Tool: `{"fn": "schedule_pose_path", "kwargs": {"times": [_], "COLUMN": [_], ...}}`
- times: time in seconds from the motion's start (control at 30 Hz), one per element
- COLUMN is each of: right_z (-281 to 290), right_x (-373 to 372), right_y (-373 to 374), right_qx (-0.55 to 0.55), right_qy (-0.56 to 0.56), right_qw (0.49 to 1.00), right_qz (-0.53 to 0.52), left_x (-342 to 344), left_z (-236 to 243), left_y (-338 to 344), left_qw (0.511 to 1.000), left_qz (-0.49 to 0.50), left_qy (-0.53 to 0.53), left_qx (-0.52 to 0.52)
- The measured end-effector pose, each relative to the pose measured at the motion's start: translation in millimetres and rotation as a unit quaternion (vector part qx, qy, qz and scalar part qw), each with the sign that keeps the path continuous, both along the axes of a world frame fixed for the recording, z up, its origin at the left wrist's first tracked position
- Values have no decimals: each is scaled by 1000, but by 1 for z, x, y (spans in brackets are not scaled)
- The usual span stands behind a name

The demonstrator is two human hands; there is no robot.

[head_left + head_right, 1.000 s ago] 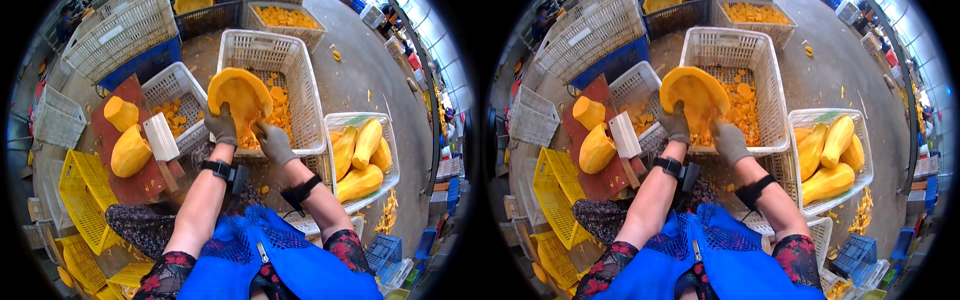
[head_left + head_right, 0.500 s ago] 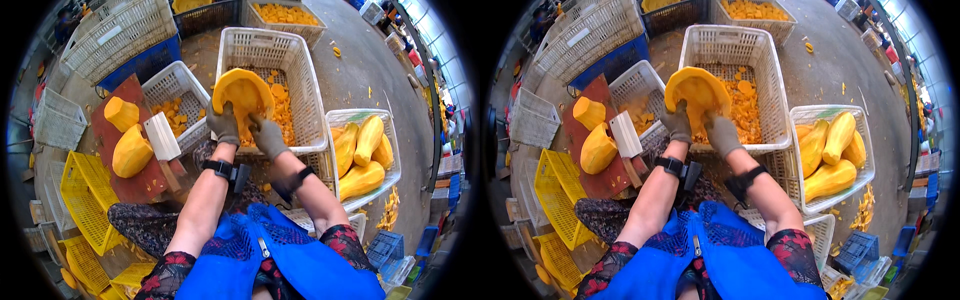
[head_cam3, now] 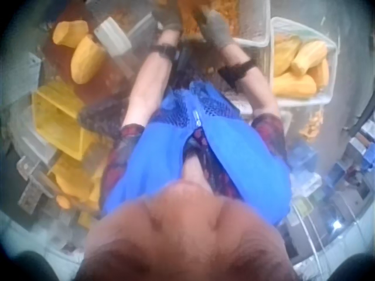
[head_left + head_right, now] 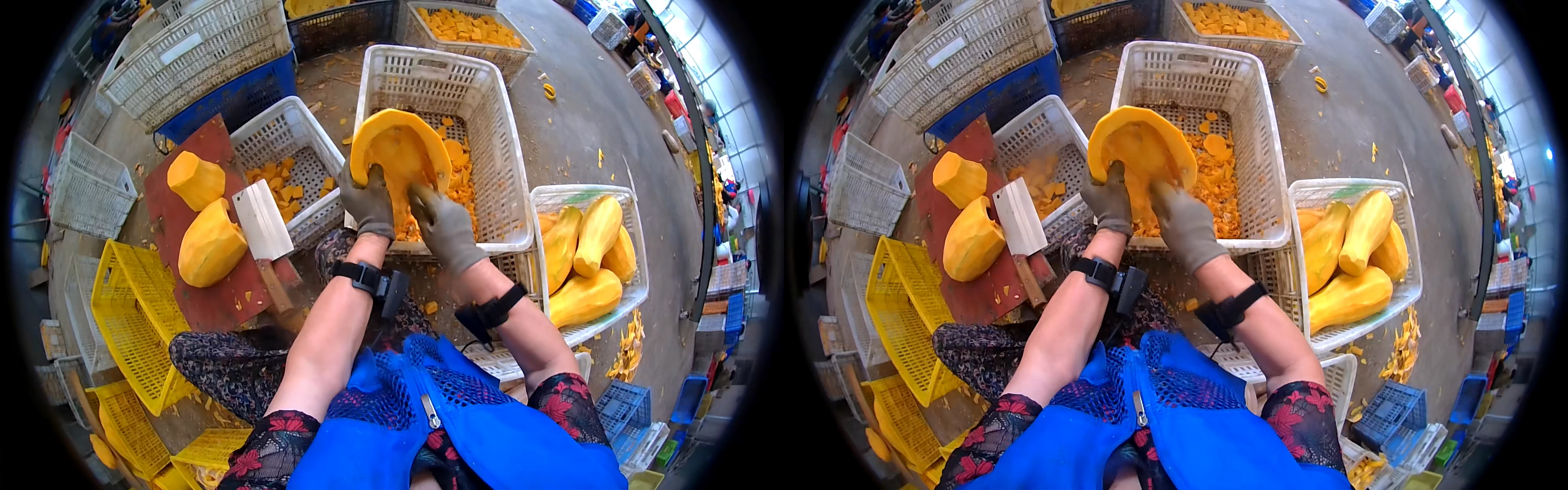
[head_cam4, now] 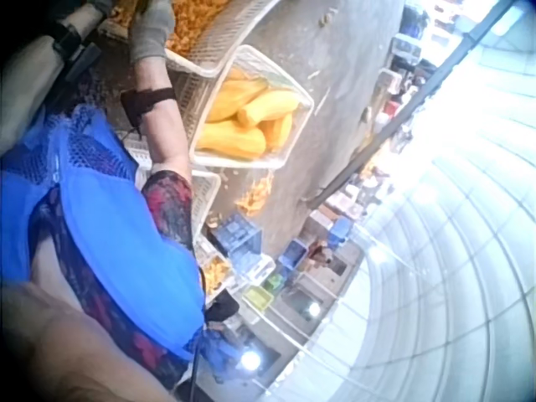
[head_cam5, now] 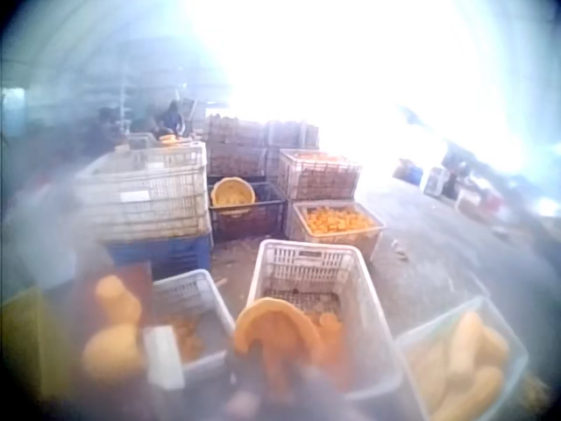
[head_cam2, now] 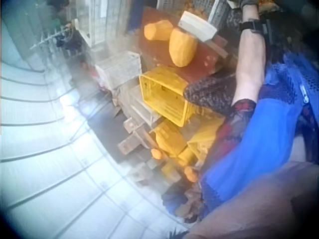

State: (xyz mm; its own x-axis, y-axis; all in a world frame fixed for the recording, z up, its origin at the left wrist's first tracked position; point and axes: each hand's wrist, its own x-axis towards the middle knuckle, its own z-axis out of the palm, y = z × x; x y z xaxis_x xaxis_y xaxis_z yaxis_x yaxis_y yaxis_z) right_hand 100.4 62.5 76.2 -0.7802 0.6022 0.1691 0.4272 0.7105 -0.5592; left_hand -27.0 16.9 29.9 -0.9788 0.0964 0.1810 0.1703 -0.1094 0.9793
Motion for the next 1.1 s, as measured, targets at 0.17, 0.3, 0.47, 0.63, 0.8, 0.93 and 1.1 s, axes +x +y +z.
{"fn": "schedule_pose_path", "kwargs": {"times": [0.17,0.3,0.47,0.63,0.8,0.93,1.1], "right_z": [-19,-42,2,-35,-38,-26,-21], "right_x": [-8,17,-11,-4,-9,-28,-52], "right_y": [8,-3,4,-5,1,1,-1], "right_qx": [1,-51,25,-66,-175,-129,-79], "right_qy": [20,-36,83,-59,73,173,143], "right_qw": [997,996,995,992,978,975,986], "right_qz": [-75,-58,-41,-95,-85,-51,-18], "left_x": [-1,7,2,0,-8,-9,-12], "left_z": [-6,-1,0,-2,0,6,25], "left_y": [3,4,-2,-5,-9,-16,-34], "left_qw": [999,999,999,997,988,992,984], "left_qz": [-18,-30,-1,13,93,101,91], "left_qy": [23,23,21,-14,50,18,57], "left_qx": [-32,-11,-50,-72,-111,-80,-140]}}
